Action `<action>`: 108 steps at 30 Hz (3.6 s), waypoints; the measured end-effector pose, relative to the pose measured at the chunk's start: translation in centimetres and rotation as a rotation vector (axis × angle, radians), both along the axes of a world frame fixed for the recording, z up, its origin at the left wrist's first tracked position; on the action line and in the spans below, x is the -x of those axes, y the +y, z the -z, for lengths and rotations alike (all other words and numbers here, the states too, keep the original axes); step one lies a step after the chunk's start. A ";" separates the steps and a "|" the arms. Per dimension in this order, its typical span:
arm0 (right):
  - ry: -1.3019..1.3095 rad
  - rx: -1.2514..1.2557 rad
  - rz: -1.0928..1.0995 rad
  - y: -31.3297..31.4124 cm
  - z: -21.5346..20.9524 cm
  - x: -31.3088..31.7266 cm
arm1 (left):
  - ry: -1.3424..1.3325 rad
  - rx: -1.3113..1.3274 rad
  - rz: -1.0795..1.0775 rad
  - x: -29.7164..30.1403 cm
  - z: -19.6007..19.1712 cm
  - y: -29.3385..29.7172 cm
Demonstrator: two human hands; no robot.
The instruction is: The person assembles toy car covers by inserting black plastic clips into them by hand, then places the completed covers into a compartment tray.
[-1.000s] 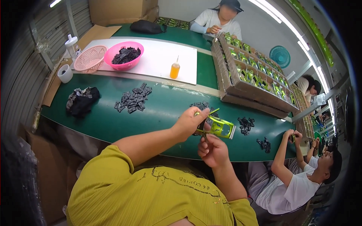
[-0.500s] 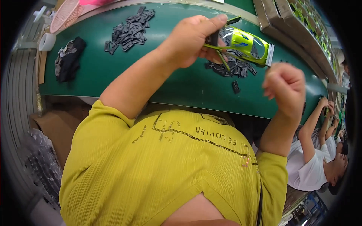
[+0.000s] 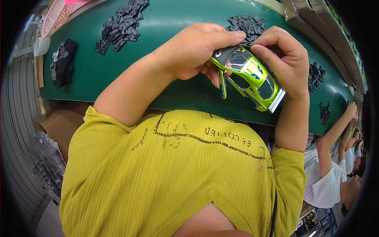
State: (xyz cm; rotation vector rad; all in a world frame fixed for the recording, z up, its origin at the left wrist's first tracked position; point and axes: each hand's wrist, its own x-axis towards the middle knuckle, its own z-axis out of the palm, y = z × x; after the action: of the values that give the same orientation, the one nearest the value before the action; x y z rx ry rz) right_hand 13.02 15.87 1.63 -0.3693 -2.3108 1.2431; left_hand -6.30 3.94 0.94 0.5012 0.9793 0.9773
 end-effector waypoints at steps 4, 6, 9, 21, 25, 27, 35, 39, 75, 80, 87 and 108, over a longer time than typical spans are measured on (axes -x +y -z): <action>0.031 0.039 0.049 -0.8 0.9 -0.3 | 0.019 -0.044 0.013 -0.2 -0.3 0.1; 0.052 -0.034 0.035 -0.9 1.0 -0.2 | 0.014 -0.055 0.029 -0.1 -0.2 0.0; 0.080 -0.016 0.023 -1.2 1.1 -0.1 | 0.019 -0.036 0.039 0.2 0.0 -0.1; 0.164 0.346 0.016 -0.4 1.9 -0.6 | 0.079 -0.055 0.010 0.8 -0.3 0.1; 0.201 0.285 0.012 -0.4 2.1 -0.6 | 0.098 -0.062 -0.004 0.7 -0.3 0.1; 0.183 0.231 0.008 -0.4 2.0 -0.7 | 0.112 -0.065 -0.013 0.7 -0.4 0.1; 0.160 -0.050 0.047 -1.1 1.3 -0.6 | 0.147 -0.049 -0.007 0.4 -0.5 -0.2; 0.111 0.000 0.048 -1.1 1.5 -0.4 | 0.145 -0.046 -0.013 0.1 -0.5 -0.3; 0.065 0.060 0.046 -0.7 1.7 0.1 | 0.064 -0.015 0.083 -0.5 0.6 0.0; 0.074 -0.078 0.077 -0.3 1.4 0.0 | 0.085 -0.035 0.047 -0.5 1.7 1.3; 0.029 0.216 0.081 -1.0 1.7 -0.1 | 0.028 0.006 0.032 0.0 0.4 0.0; 0.197 0.336 0.057 -1.4 1.4 -0.9 | 0.038 -0.039 -0.051 0.0 -0.5 -0.4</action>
State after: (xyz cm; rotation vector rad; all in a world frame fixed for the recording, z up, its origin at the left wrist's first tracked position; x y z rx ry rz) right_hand 13.96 14.45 0.22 -0.4033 -1.9155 1.5674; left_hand -6.29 3.56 1.45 0.5309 1.0131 1.0374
